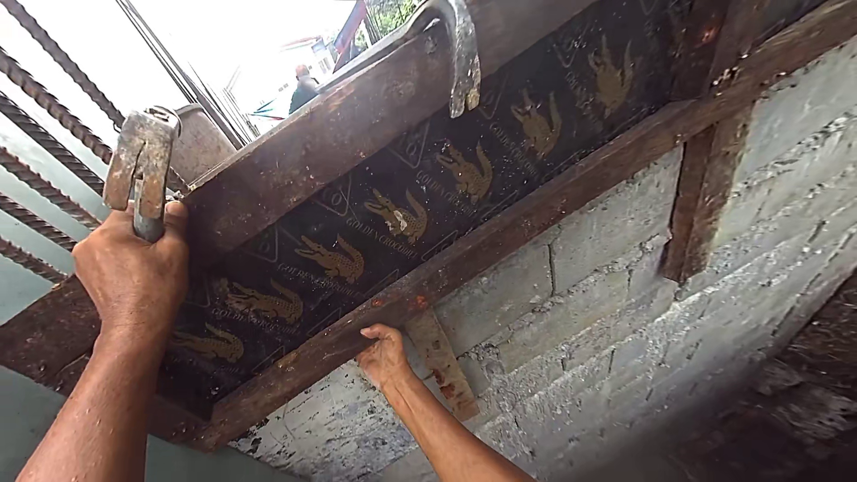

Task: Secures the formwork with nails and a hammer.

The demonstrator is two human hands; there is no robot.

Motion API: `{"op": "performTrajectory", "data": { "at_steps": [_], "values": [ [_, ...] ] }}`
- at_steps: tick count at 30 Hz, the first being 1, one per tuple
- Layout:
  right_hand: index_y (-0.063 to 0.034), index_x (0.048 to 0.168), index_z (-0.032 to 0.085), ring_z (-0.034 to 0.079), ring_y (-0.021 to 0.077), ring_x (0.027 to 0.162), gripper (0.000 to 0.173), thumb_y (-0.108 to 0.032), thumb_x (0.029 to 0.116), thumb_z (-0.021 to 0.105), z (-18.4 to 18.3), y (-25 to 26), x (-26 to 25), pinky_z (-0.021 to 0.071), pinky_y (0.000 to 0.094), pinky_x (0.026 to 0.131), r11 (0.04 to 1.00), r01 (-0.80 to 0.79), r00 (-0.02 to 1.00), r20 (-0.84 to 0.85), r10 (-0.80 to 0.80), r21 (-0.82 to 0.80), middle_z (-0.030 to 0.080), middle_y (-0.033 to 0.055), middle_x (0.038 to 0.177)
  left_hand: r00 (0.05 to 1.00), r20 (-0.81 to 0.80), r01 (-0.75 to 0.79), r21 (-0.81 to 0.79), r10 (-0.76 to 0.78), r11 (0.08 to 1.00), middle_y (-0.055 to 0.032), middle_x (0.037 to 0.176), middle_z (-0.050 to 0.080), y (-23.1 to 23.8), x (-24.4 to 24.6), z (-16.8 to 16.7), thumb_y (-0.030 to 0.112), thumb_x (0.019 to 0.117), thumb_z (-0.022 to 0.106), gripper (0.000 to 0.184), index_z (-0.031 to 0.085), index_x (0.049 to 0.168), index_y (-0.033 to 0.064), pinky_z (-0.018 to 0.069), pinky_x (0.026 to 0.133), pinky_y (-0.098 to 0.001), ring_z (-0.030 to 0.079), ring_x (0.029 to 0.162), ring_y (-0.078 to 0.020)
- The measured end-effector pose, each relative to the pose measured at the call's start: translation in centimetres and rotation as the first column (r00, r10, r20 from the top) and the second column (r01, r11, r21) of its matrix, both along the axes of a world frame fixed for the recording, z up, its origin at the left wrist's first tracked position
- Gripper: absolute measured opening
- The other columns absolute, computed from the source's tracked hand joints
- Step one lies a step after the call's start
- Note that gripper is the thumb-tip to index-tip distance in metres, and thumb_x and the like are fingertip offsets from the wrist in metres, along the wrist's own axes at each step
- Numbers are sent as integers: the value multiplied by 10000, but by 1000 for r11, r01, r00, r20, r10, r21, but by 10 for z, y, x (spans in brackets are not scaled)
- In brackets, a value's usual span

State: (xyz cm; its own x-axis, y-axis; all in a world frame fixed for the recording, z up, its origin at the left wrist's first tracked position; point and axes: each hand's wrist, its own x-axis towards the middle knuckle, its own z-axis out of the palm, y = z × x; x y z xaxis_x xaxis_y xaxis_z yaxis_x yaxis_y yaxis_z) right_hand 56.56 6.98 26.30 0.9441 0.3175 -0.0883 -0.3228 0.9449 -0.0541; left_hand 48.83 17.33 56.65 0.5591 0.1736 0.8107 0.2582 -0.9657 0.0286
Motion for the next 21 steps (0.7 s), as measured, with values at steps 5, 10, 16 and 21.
{"op": "performTrajectory", "data": {
  "at_steps": [5, 10, 16, 21],
  "values": [
    [-25, 1010, 619, 716, 247, 855, 328, 2, 683, 615, -9, -1, 14, 602, 432, 766, 1000, -19, 992, 121, 20, -8, 715, 159, 929, 999, 43, 14, 16, -15, 1000, -304, 829, 608, 7, 7, 0, 574, 1017, 478, 627, 613, 971, -37, 397, 687, -708, 617, 822, -517],
    [-30, 999, 616, 717, 243, 832, 349, 19, 654, 612, -6, 3, 19, 603, 436, 740, 1000, 10, 995, 100, -11, 13, 714, 154, 903, 997, 74, 24, 16, -25, 1000, -282, 796, 599, 9, 10, 0, 545, 1027, 505, 594, 606, 940, -34, 406, 670, -684, 616, 771, -483],
    [-33, 1076, 590, 687, 257, 885, 307, 27, 778, 547, 3, -2, 6, 582, 457, 773, 1000, -3, 999, 44, 4, -21, 689, 155, 973, 1000, 16, -10, -25, 11, 1000, -310, 840, 624, -3, 4, 4, 530, 1032, 502, 619, 608, 906, -67, 429, 726, -717, 634, 841, -514],
    [-17, 1024, 611, 712, 244, 881, 348, 1, 677, 613, -8, 2, 15, 598, 441, 785, 1000, -2, 993, 121, 4, -21, 714, 154, 943, 999, 52, -8, -6, 8, 1000, -310, 857, 626, 12, 8, 0, 569, 1019, 518, 630, 621, 983, -52, 424, 706, -725, 627, 818, -523]
  ]
}}
